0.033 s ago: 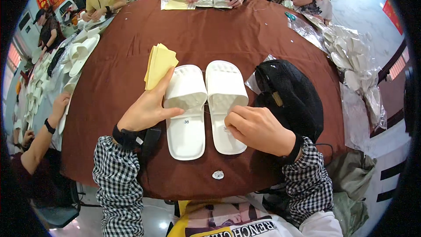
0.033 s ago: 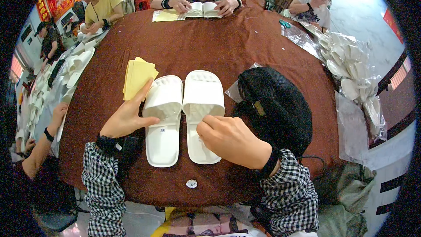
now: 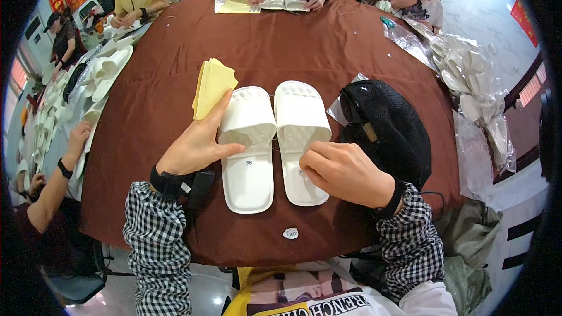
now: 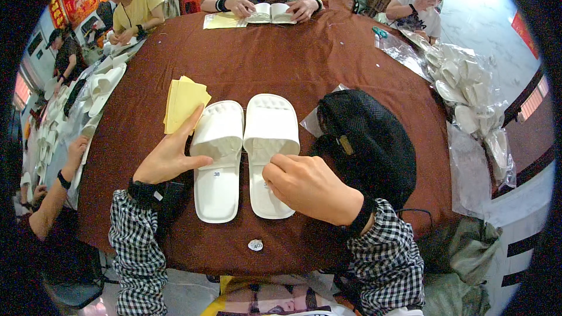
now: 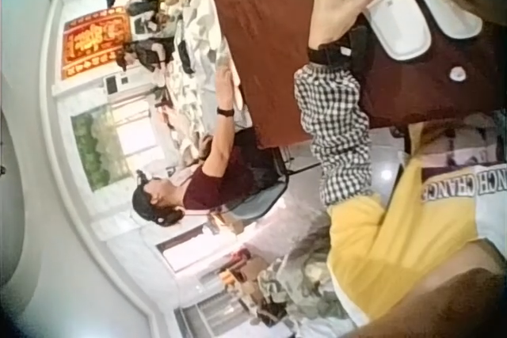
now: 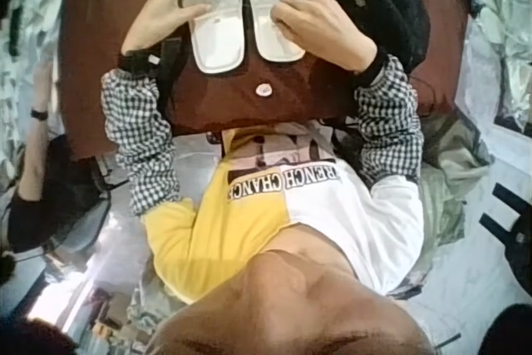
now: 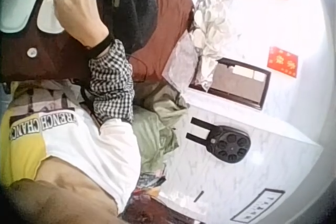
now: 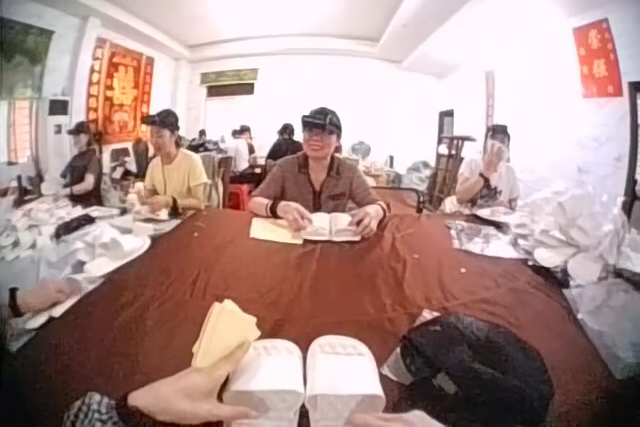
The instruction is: Applying size labels to the inside of white slippers at an assembly table.
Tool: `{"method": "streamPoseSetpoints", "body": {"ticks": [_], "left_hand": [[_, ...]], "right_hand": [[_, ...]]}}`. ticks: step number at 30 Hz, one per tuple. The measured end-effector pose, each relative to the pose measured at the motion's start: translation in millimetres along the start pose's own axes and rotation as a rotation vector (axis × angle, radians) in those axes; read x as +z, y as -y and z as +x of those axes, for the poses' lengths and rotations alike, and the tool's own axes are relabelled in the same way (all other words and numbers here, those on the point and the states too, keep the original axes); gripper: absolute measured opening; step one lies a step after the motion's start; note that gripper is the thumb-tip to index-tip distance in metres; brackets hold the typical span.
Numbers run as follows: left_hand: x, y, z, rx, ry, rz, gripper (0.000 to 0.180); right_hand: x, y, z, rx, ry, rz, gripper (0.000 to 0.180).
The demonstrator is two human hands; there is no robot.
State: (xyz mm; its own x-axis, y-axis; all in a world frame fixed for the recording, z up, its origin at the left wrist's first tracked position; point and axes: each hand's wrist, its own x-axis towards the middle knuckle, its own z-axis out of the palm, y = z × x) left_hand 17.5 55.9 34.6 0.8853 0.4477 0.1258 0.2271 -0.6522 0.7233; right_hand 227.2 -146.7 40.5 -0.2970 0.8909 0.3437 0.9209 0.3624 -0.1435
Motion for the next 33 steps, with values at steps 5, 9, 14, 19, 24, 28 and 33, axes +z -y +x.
{"method": "streamPoseSetpoints", "body": {"ticks": [5, 9, 14, 19, 24, 28, 33], "left_hand": [[0.3, -1.5, 2.9, -0.051, 0.023, -0.019, 0.100], [0.3, -2.9, 2.2, -0.060, 0.020, -0.023, 0.100], [0.5, 4.5, 0.2, -0.044, 0.013, -0.033, 0.098], [1.3, 15.5, 2.7, 0.074, -0.052, 0.018, 0.093], [-1.9, 15.9, -0.1, 0.066, -0.062, 0.028, 0.088], [0.9, 10.4, -0.8, -0.070, -0.159, -0.194, 0.072], [-1.1, 14.5, 2.1, -0.103, -0.382, -0.237, 0.045]], "right_hand": [[-0.7, 7.5, -1.2, -0.020, 0.027, -0.091, 0.014], [0.0, 11.0, 1.6, 0.041, 0.085, -0.175, 0.013], [-1.7, 3.5, -1.4, 0.116, -0.001, 0.211, 0.012], [-8.5, 38.6, 0.3, -0.242, 0.176, 0.492, 0.016], [-5.1, 45.5, -3.6, -0.332, 0.206, 0.282, 0.018], [-3.0, 47.5, -6.1, -0.373, 0.236, 0.275, 0.015], [4.6, 55.5, -12.7, -0.400, 0.261, 0.175, 0.012]]}}
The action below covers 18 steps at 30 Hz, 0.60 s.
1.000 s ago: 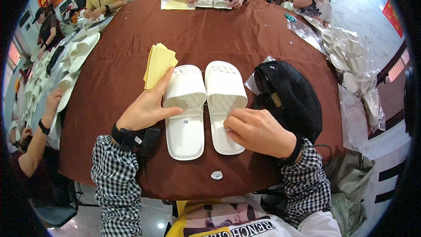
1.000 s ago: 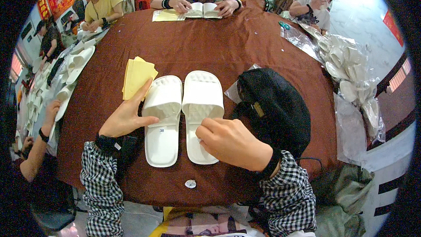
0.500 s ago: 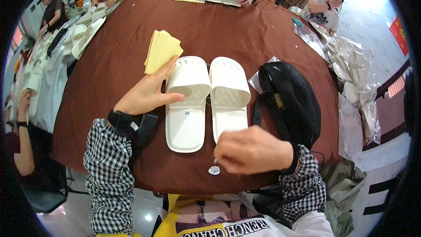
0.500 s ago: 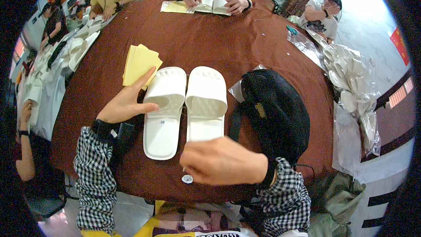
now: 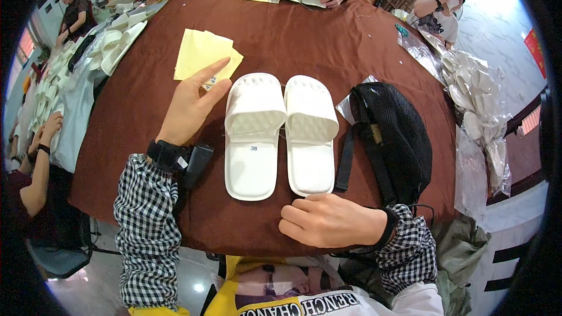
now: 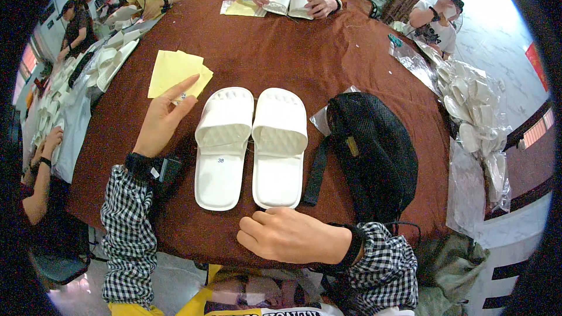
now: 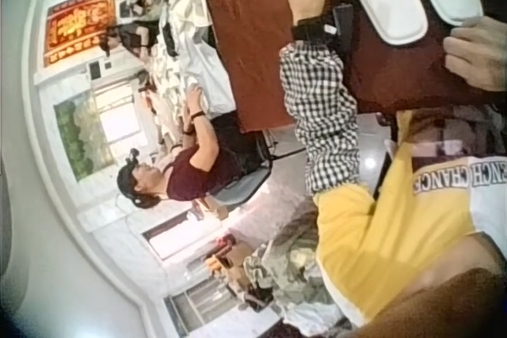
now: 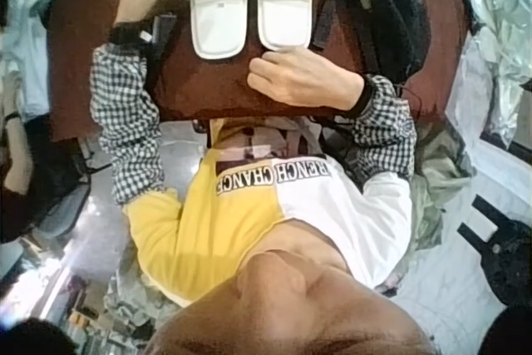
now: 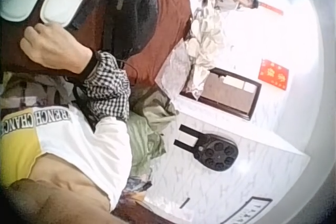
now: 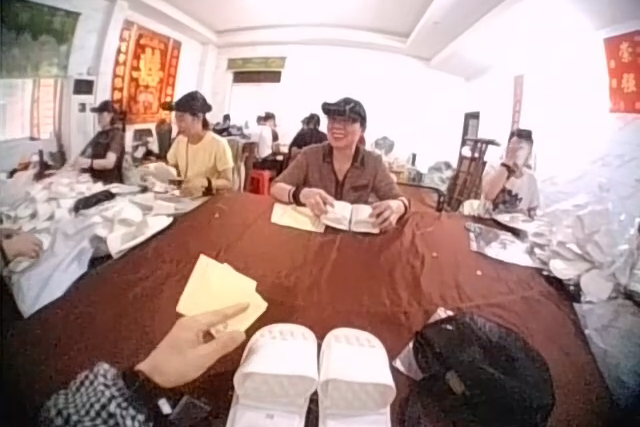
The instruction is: Applying size labels to the inside of white slippers at an assembly table.
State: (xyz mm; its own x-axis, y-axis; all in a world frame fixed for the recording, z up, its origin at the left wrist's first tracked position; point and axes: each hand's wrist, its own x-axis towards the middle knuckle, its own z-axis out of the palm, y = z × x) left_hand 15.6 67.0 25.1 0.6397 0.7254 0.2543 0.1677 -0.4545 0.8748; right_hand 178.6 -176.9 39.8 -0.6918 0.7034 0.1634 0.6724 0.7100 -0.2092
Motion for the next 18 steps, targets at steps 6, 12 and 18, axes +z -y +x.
{"method": "streamPoseSetpoints", "body": {"ticks": [6, 12, 18], "left_hand": [[3.7, -13.3, -2.9, 0.077, -0.094, -0.290, 0.030], [11.1, -25.4, -9.9, 0.060, 0.003, -0.264, 0.028], [16.4, -31.5, -13.9, 0.013, 0.065, -0.313, 0.026]], "right_hand": [[-3.6, -11.3, -5.2, 0.060, -0.033, 0.228, 0.015], [-11.9, -16.6, -2.1, 0.100, -0.031, 0.340, 0.016], [-2.0, -17.8, -2.2, 0.073, -0.054, 0.285, 0.017]]}}
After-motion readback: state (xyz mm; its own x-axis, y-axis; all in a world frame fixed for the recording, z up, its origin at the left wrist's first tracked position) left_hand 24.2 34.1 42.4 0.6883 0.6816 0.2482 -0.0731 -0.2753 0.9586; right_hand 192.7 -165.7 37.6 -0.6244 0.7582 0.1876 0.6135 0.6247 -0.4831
